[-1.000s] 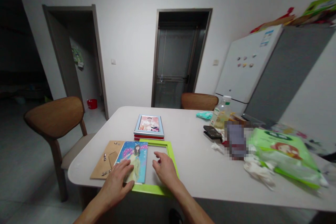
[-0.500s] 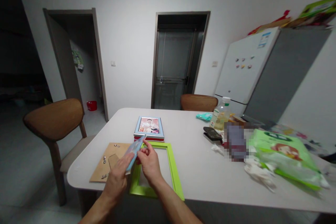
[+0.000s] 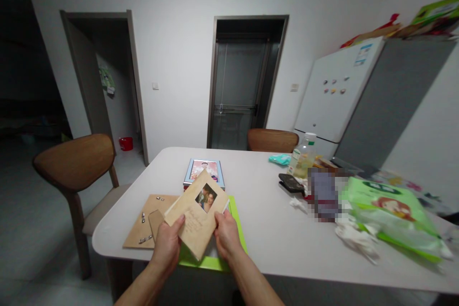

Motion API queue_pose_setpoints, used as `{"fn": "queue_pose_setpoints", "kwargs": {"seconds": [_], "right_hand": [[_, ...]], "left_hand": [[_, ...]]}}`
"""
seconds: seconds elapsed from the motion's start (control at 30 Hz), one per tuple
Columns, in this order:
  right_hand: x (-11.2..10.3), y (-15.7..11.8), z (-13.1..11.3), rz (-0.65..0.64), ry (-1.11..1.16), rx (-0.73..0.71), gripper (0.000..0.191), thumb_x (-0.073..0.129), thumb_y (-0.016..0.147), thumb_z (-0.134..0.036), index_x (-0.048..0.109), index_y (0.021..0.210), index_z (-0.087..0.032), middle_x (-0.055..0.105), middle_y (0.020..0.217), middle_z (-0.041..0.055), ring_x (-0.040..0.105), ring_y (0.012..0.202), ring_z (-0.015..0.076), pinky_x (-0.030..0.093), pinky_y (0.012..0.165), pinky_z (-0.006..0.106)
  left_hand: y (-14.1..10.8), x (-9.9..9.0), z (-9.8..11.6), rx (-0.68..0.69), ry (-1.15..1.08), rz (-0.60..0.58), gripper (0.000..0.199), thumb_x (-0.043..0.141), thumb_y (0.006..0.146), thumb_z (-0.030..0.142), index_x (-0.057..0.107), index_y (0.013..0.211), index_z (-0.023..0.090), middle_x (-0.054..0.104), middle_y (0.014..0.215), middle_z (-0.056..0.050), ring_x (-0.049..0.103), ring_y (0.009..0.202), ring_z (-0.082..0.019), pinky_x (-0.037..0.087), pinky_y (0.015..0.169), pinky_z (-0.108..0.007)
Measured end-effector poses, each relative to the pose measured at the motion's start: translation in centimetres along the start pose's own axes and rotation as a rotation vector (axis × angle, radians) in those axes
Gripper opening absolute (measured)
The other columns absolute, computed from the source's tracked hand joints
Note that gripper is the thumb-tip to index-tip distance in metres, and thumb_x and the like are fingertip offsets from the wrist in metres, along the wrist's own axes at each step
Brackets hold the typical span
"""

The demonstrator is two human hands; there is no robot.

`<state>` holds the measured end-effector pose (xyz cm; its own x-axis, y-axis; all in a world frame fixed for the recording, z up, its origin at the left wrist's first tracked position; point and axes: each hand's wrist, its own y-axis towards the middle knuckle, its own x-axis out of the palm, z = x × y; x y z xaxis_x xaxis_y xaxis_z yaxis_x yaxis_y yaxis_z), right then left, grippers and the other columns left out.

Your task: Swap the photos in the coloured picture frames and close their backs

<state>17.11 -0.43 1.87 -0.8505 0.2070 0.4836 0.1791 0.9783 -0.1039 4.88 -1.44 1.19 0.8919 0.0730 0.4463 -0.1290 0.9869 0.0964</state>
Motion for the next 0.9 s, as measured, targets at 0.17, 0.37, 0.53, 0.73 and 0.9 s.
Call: {"fn": "queue_pose_setpoints", "kwargs": {"seconds": [0.17,0.37,0.53,0.73,0.9], "right_hand": [[-2.4,0.4,-2.0,-0.004,-0.174,0.077,0.043,0.040,0.056,-0.011,0.051,0.097,-0.013,0.067,0.074,0.0064,0.062,0.065,0.0189,0.047,0.054,0.027],[-3.6,1.6,-2.8,-0.025,-0.387,0.095,0.053,0.036,0.053,-0.009,0.050,0.104,-0.012,0.067,0.068,0.0056,0.062,0.058,0.0180,0.047,0.048,0.024],[-3.8,3.7,-2.2,0.011,-0.580,0.042,0.048,0.035,0.055,-0.009,0.055,0.099,-0.010,0.067,0.067,0.0067,0.062,0.054,0.0170,0.046,0.047,0.022],[-4.1,5.1,-1.8,0.030,-0.673,0.021,0.046,0.035,0.058,-0.009,0.055,0.099,-0.009,0.067,0.066,0.0079,0.061,0.054,0.0169,0.046,0.047,0.022],[-4.6,5.1,-2.0,0.032,-0.776,-0.007,0.045,0.035,0.061,-0.011,0.055,0.100,-0.009,0.066,0.065,0.0073,0.061,0.054,0.0167,0.046,0.048,0.023]], "left_hand": [[0.3,-1.5,-0.4,-0.046,0.219,-0.123,0.048,0.053,0.066,0.023,0.042,0.110,0.008,0.057,0.106,-0.015,0.055,0.096,-0.023,0.045,0.080,-0.033],[-0.8,-2.1,-0.2,0.085,0.753,-0.257,0.043,0.049,0.065,0.016,0.048,0.107,0.009,0.053,0.112,-0.013,0.048,0.105,-0.020,0.034,0.094,-0.033],[-1.8,-1.9,-0.1,0.202,1.057,-0.378,0.044,0.048,0.064,0.015,0.050,0.108,0.006,0.047,0.120,-0.015,0.041,0.113,-0.022,0.029,0.098,-0.034],[-1.8,-2.2,-0.9,0.279,1.120,-0.413,0.044,0.049,0.064,0.016,0.050,0.107,0.007,0.047,0.121,-0.015,0.038,0.115,-0.023,0.029,0.099,-0.037],[-1.8,-2.4,-1.2,0.295,1.151,-0.441,0.046,0.050,0.064,0.017,0.049,0.109,0.008,0.046,0.122,-0.014,0.036,0.117,-0.023,0.028,0.100,-0.037]]}}
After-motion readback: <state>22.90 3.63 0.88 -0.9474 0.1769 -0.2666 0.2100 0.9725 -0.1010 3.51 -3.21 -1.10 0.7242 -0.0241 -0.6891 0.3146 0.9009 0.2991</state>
